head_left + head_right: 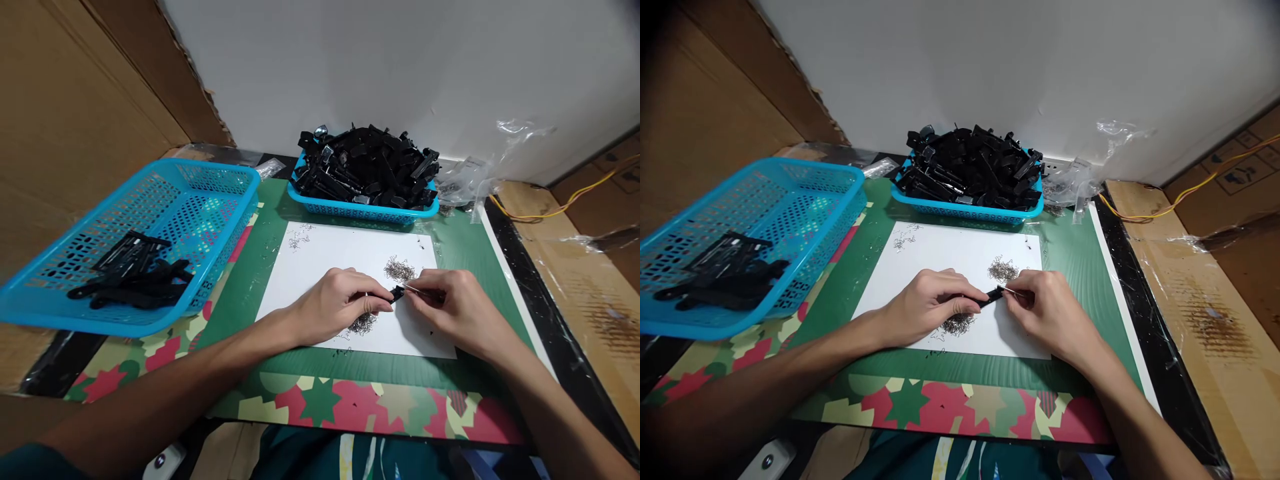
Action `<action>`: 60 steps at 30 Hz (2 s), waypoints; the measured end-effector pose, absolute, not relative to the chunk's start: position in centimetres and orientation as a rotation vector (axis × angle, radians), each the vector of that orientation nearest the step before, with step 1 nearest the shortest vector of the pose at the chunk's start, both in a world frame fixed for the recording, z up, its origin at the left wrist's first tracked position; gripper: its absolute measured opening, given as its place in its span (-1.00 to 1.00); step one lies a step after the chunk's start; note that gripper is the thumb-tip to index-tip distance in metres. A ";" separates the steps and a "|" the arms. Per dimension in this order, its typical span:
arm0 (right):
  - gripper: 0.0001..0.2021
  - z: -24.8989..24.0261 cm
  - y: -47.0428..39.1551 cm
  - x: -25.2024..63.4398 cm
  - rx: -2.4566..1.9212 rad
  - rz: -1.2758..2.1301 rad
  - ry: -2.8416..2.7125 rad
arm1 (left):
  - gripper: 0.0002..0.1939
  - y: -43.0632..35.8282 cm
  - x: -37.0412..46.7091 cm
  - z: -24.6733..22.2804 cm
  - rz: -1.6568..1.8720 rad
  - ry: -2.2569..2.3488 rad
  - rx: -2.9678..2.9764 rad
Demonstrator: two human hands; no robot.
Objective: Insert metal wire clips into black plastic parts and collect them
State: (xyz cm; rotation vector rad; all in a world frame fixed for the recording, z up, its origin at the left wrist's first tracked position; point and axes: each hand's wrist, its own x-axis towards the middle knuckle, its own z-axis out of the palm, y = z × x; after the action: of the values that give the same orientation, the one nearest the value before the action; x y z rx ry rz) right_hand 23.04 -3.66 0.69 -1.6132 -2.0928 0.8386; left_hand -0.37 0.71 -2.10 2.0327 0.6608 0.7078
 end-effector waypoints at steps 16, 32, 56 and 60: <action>-0.78 0.1 -3.8 23.2 -1.647 0.759 -2.064 | -0.81 0.9 -0.4 -2.3 0.648 0.648 2.026; -0.73 0.3 -3.8 23.5 -1.667 0.863 -2.018 | -0.84 0.9 -0.3 -2.1 0.630 0.710 1.875; -0.71 -1.9 -3.5 23.5 -1.376 1.038 -1.202 | -0.84 1.0 -0.5 -1.7 0.600 0.815 1.869; -0.70 -2.6 -3.4 23.2 -1.379 1.053 -1.247 | -0.85 1.0 -0.5 -1.7 0.604 0.817 1.844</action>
State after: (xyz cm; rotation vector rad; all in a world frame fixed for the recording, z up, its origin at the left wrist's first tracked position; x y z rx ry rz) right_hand 23.16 -3.39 -2.64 -1.3790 -1.2468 1.0527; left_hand -0.47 0.97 -1.73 1.8445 0.8172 0.6041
